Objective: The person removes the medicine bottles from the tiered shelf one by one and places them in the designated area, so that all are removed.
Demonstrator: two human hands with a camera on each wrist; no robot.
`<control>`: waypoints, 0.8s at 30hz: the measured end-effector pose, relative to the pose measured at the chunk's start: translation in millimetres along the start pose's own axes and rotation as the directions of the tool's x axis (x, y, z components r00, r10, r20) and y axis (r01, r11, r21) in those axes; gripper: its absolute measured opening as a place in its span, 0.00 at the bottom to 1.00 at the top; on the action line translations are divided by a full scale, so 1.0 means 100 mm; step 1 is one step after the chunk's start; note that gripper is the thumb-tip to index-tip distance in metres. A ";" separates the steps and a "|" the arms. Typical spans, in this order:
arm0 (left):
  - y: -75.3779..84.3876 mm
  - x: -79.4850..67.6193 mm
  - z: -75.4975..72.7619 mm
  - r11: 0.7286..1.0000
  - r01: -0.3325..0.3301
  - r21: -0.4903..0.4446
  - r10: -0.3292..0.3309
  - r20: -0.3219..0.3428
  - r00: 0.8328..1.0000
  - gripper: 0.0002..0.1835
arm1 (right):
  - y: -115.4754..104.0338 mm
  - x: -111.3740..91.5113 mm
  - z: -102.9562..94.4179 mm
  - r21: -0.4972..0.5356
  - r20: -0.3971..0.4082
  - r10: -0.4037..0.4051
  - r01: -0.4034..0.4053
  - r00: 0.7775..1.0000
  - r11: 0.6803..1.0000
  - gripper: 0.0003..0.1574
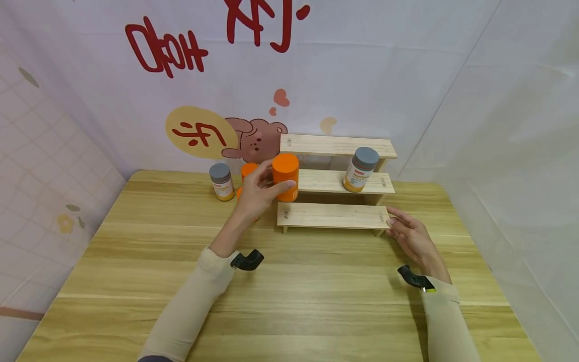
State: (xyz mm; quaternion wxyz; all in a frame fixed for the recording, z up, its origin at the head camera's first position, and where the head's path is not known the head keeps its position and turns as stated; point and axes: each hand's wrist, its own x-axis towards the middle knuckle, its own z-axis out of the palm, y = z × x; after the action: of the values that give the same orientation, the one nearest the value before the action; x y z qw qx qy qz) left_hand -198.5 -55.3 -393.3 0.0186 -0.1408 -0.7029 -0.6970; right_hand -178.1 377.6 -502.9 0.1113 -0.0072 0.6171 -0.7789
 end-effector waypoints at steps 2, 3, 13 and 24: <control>0.01 -0.02 -0.05 1.000 0.001 0.000 -0.001 -0.001 1.000 0.29 | 0.00 0.00 0.01 -0.004 -0.001 0.001 -0.001 1.000 1.000 0.38; 0.02 -0.03 -0.07 1.000 -0.001 -0.002 0.001 -0.001 1.000 0.29 | 0.00 0.00 0.01 -0.005 0.001 0.003 -0.003 1.000 1.000 0.38; 0.03 -0.14 -0.25 0.998 -0.029 0.049 0.031 -0.044 0.999 0.30 | -0.01 -0.01 0.03 -0.006 0.002 0.012 -0.012 1.000 1.000 0.38; 0.05 -0.22 -0.43 1.000 -0.008 0.012 0.009 -0.091 0.996 0.31 | -0.01 0.00 0.01 -0.007 0.000 0.011 -0.011 1.000 1.000 0.38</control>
State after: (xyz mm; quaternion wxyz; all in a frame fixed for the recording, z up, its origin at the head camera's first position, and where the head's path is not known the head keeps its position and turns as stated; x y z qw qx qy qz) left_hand -183.2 -101.8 -392.3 0.0546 -0.1116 -0.7048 -0.6985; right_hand -178.3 376.6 -501.5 0.1154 -0.0041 0.6199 -0.7762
